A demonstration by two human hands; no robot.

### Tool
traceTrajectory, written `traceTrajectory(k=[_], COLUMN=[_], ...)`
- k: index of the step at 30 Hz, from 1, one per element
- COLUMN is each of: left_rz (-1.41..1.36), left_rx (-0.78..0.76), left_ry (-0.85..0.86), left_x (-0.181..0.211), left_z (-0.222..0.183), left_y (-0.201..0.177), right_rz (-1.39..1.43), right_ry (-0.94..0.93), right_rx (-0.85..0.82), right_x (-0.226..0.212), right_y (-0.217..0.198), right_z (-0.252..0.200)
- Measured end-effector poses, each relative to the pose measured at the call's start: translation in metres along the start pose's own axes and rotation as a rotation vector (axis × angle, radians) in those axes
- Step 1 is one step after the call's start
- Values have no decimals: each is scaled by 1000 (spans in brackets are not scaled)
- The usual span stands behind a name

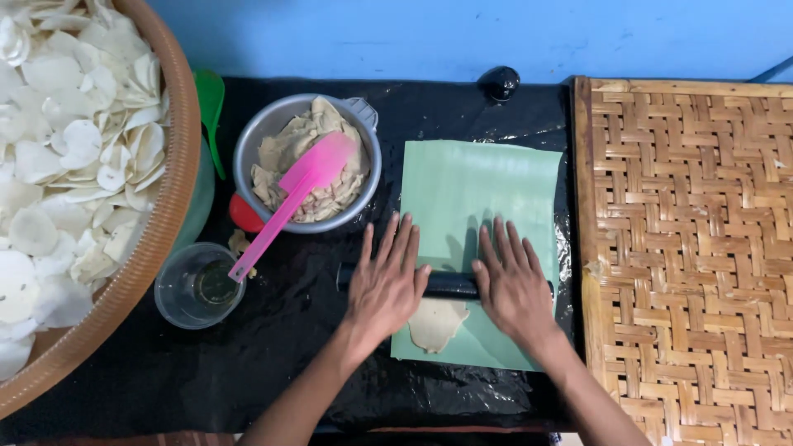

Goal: Spreading and rolling dough onto leaves for cracker production.

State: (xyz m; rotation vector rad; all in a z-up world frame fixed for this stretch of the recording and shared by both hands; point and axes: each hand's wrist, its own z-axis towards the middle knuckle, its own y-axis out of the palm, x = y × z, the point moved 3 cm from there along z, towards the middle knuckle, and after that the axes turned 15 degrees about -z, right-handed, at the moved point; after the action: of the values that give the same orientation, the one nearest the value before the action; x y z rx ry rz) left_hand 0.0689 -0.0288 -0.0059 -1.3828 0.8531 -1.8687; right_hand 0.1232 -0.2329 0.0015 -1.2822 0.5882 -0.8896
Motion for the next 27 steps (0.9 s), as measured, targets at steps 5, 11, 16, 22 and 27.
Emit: traceTrajectory(k=[5,11,16,22,27], left_rz=[-21,-112,-395,-180,-142], left_rx=[-8,218,131,-40,-40], left_ry=[-10,73,-78,63,46], left_x=[-24,-30,-18,-14,-10], left_z=[43,71,46,11,13], left_y=[6,-5,-26,-32,-42], right_rz=[28,42,-16,212,207], right_ry=[-10,86,166,213,243], right_rx=[-27,102,281,467,-64], right_x=[20,38,43,27,17], right_y=[16,34,20,-20,-4], right_z=[38,75,89,63,24])
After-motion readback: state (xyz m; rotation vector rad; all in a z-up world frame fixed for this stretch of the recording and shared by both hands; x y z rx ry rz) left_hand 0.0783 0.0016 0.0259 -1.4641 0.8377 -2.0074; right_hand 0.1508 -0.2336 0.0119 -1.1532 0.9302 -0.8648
